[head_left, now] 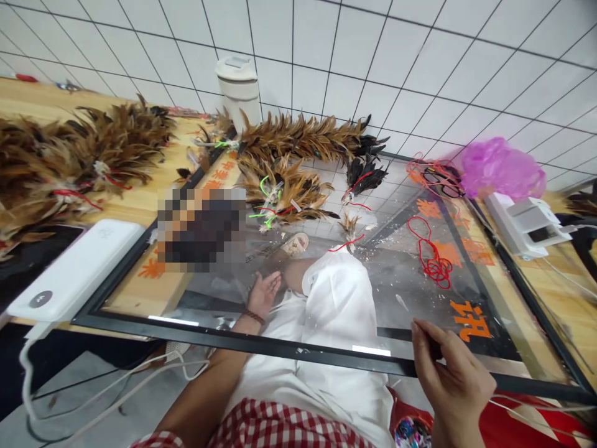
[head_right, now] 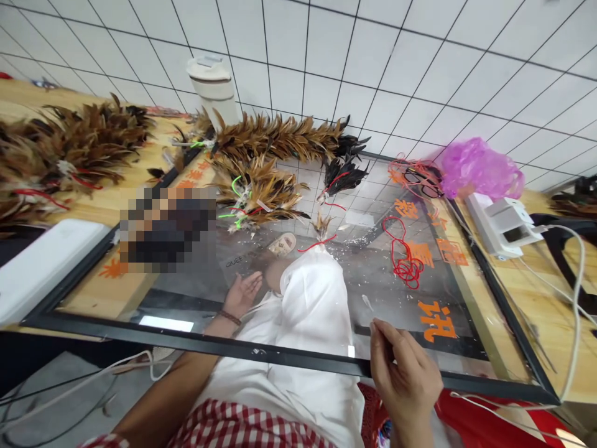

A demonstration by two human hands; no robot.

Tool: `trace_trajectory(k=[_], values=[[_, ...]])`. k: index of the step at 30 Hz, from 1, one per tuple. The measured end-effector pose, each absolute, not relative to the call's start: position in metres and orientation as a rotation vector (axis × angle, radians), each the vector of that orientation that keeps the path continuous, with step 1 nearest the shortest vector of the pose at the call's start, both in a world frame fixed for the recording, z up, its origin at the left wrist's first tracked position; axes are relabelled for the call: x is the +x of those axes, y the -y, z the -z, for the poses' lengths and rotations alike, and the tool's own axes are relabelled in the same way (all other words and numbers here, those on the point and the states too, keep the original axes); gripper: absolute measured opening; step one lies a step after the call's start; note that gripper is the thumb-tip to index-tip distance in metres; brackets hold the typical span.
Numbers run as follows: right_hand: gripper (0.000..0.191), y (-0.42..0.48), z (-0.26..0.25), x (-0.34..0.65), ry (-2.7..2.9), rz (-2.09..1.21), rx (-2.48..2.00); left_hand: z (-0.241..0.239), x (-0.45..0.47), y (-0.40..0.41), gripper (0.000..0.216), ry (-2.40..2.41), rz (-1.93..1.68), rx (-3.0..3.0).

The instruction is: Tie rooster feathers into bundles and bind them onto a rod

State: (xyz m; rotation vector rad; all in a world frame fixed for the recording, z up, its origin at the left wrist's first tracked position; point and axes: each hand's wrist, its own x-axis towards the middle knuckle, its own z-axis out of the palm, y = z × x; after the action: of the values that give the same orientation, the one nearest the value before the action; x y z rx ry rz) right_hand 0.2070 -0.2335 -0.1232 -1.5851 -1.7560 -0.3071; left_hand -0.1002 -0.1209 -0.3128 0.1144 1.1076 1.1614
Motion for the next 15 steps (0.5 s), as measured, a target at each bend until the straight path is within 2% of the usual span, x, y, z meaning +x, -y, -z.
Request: trace_trajectory(k=[6,11,15], values=[[0.012,0.233,0.126,0.206,1.756,0.289,-1.588,0.298,-0.109,0.13,0.053,-1.091,-1.175,0.114],[0.015,0.236,0.131,0.208,1.696,0.382,-1.533,0.324,-0.095,0.087,0.031,-1.192,-0.993,0.113],[0.022,0.237,0.131,0.209,1.704,0.424,-1.485,0.34,-0.072,0.046,0.032,-1.146,-0.865,0.224]])
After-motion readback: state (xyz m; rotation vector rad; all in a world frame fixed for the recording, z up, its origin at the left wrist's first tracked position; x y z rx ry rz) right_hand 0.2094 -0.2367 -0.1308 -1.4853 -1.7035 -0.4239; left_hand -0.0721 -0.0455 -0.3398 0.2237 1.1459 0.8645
